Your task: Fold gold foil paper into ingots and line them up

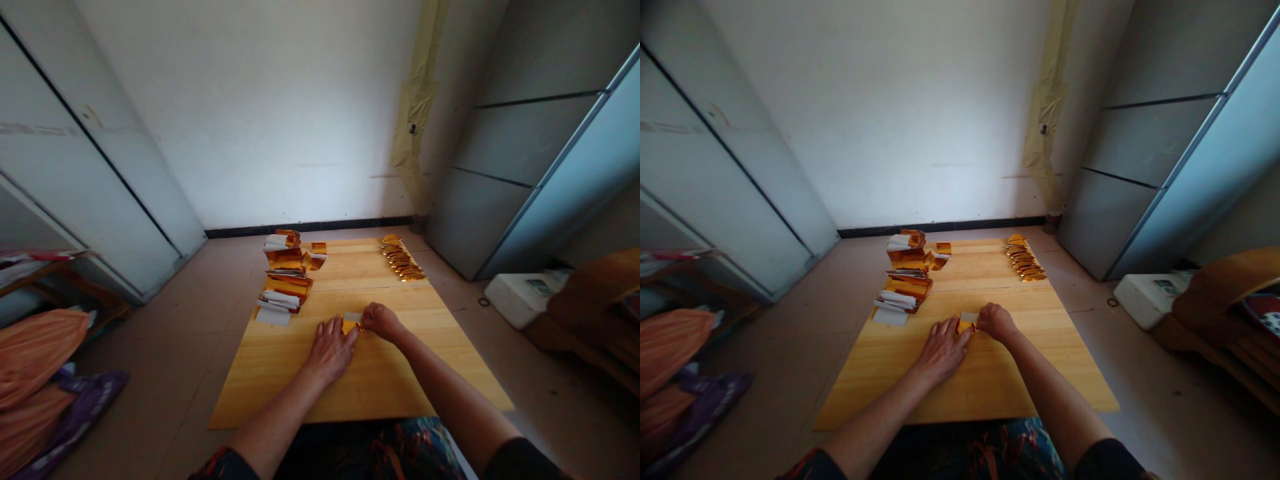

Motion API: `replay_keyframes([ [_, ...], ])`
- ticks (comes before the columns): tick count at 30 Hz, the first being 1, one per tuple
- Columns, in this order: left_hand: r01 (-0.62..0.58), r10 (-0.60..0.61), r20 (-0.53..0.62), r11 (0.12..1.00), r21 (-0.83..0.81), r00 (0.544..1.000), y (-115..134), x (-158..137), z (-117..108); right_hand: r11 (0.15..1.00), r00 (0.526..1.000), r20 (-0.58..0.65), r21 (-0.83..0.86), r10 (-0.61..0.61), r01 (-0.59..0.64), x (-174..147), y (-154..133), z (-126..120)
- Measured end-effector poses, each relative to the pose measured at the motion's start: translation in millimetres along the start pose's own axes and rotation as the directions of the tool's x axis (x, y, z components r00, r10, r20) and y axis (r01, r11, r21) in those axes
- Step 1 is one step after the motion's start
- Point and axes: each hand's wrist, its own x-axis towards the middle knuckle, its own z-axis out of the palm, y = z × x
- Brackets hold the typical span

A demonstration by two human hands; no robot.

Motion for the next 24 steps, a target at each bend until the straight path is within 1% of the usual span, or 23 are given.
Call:
replay_keyframes([
  [8, 0.029, -0.030, -0.028, 0.999, -0.017, 0.999, 0.5, -1.9, 10.9, 1.000, 1.000, 0.005, 0.015, 0.012, -0.012, -3.1, -4.0, -3.7],
  [13, 0.049, -0.050, -0.016, 0.998, -0.033, 0.999, 1.9, -1.4, 9.4, 0.999, 0.999, -0.024, 0.031, 0.021, -0.020, -6.0, -5.0, -1.9],
  [16, 0.053, -0.053, -0.001, 0.998, -0.039, 0.999, 2.4, -1.0, 8.0, 1.000, 0.999, -0.033, 0.017, 0.023, -0.023, -6.6, -5.3, 0.2],
  [24, 0.042, -0.042, -0.011, 0.999, -0.032, 0.999, 3.1, -2.8, 6.2, 0.999, 0.998, -0.054, -0.033, 0.023, -0.025, -5.8, -4.9, 4.9],
])
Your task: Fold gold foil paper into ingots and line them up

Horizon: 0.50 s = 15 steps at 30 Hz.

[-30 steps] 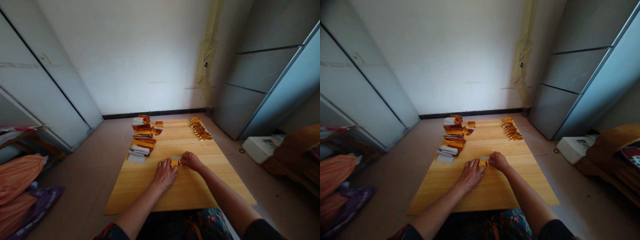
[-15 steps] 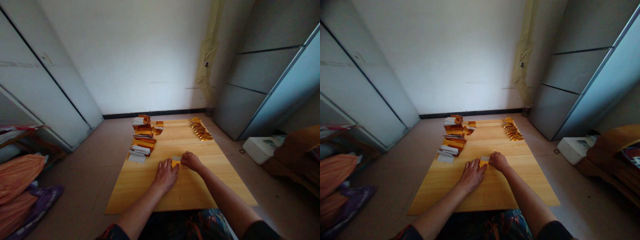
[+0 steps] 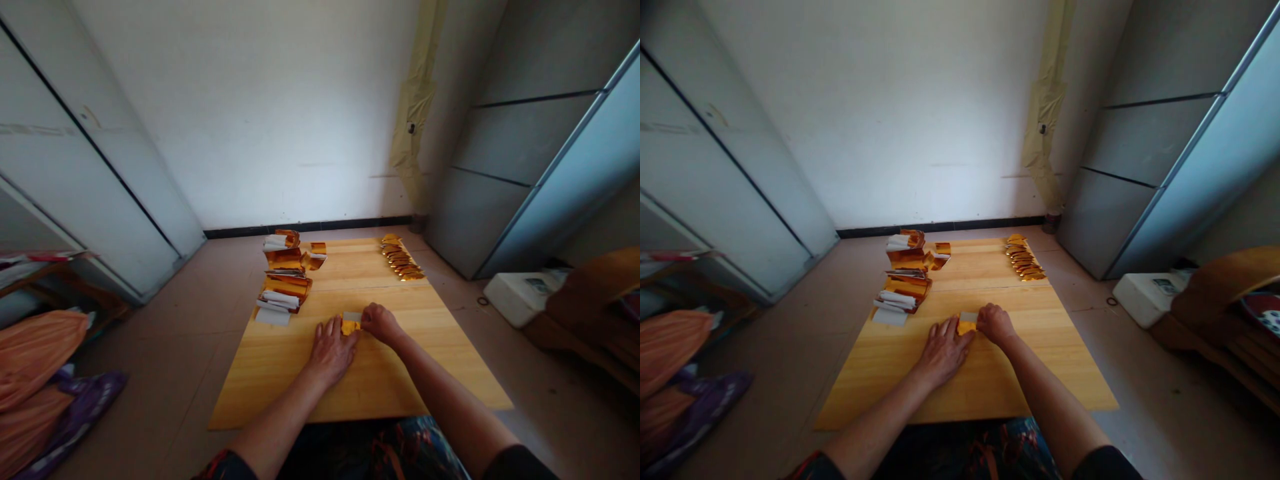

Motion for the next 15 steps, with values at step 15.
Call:
replay_keyframes([
  [15, 0.025, -0.021, 0.054, 0.996, -0.084, 0.998, -7, 4, -10, 0.977, 0.997, -0.070, 0.205, -0.037, 0.051, 0, 14, 5],
])
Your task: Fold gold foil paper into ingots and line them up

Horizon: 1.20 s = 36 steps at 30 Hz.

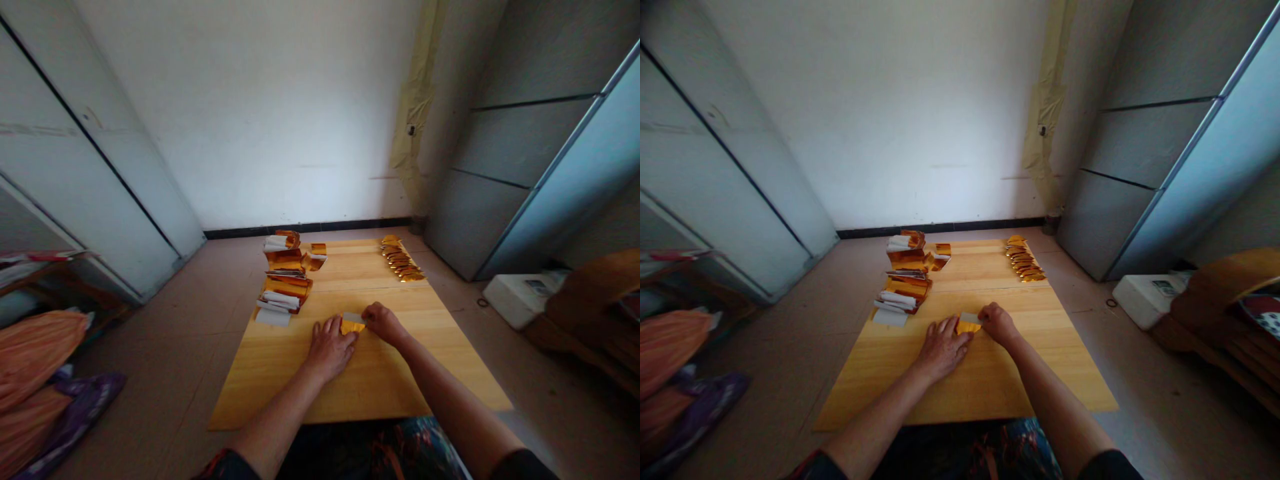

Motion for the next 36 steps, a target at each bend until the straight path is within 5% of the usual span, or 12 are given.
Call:
replay_keyframes([
  [5, 0.032, -0.021, 0.080, 0.989, -0.143, 0.997, -18, 15, -7, 0.977, 0.986, 0.006, -0.127, -0.169, 0.168, -16, -12, -1],
  [13, 0.145, -0.135, 0.054, 0.940, -0.309, 0.989, -22, 32, 1, 0.962, 0.991, 0.043, -0.238, -0.129, 0.136, -34, -38, -2],
  [22, 0.155, -0.143, 0.061, 0.928, -0.339, 0.988, -25, 32, 1, 0.893, 0.927, -0.021, -0.277, -0.374, 0.354, -39, -35, 8],
  [31, 0.162, -0.129, 0.114, 0.919, -0.359, 0.985, -28, 33, 1, 0.864, 0.872, -0.100, -0.226, -0.479, 0.449, -47, -23, 10],
  [36, 0.113, -0.079, 0.112, 0.933, -0.342, 0.991, -35, 37, 5, 0.892, 0.900, -0.100, -0.219, -0.425, 0.396, -54, -39, 17],
])
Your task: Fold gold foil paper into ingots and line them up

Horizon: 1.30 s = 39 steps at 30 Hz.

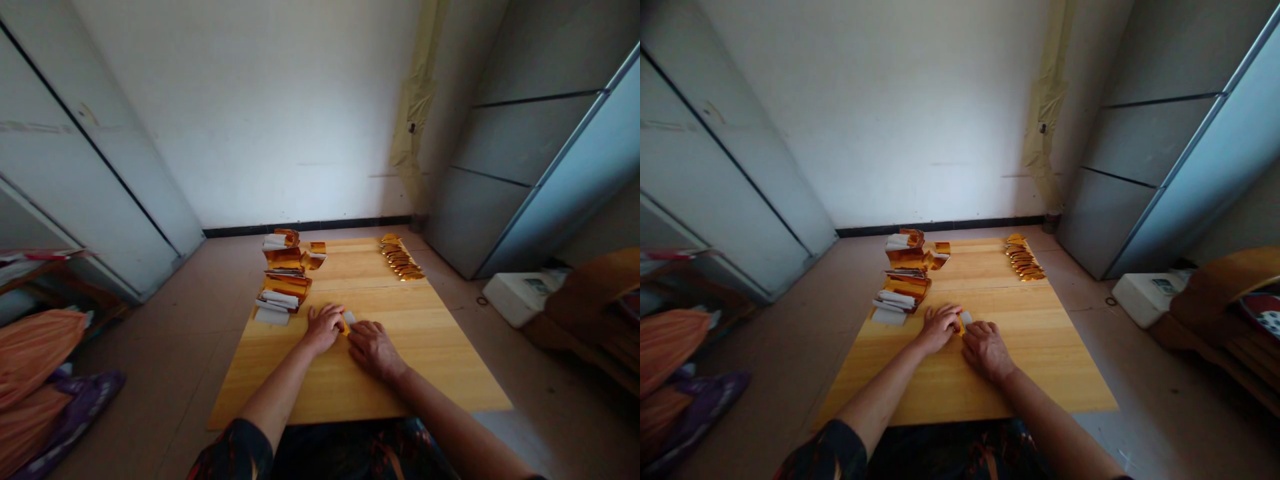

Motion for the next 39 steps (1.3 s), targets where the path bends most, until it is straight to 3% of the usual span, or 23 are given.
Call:
replay_keyframes([
  [6, -0.161, 0.161, -0.012, 0.987, 0.029, 0.987, -10, 0, -1, 0.995, 0.996, 0.046, -0.069, 0.073, -0.070, -3, -23, 7],
  [12, -0.295, 0.293, -0.070, 0.956, -0.009, 0.953, -12, -5, -3, 0.995, 0.996, 0.048, -0.072, 0.070, -0.066, -4, -22, 8],
  [21, -0.325, 0.326, -0.141, 0.945, 0.026, 0.935, -8, -7, -3, 0.997, 0.998, 0.050, -0.066, 0.049, -0.046, -5, -20, 8],
  [30, -0.213, 0.238, -0.131, 0.960, 0.181, 0.962, 7, -23, -7, 0.997, 0.997, 0.037, -0.028, 0.067, -0.066, -4, -21, 5],
  [39, -0.301, 0.320, -0.099, 0.938, 0.171, 0.942, -5, -38, -6, 0.990, 0.999, 0.024, 0.138, -0.039, 0.035, -3, 7, 2],
])
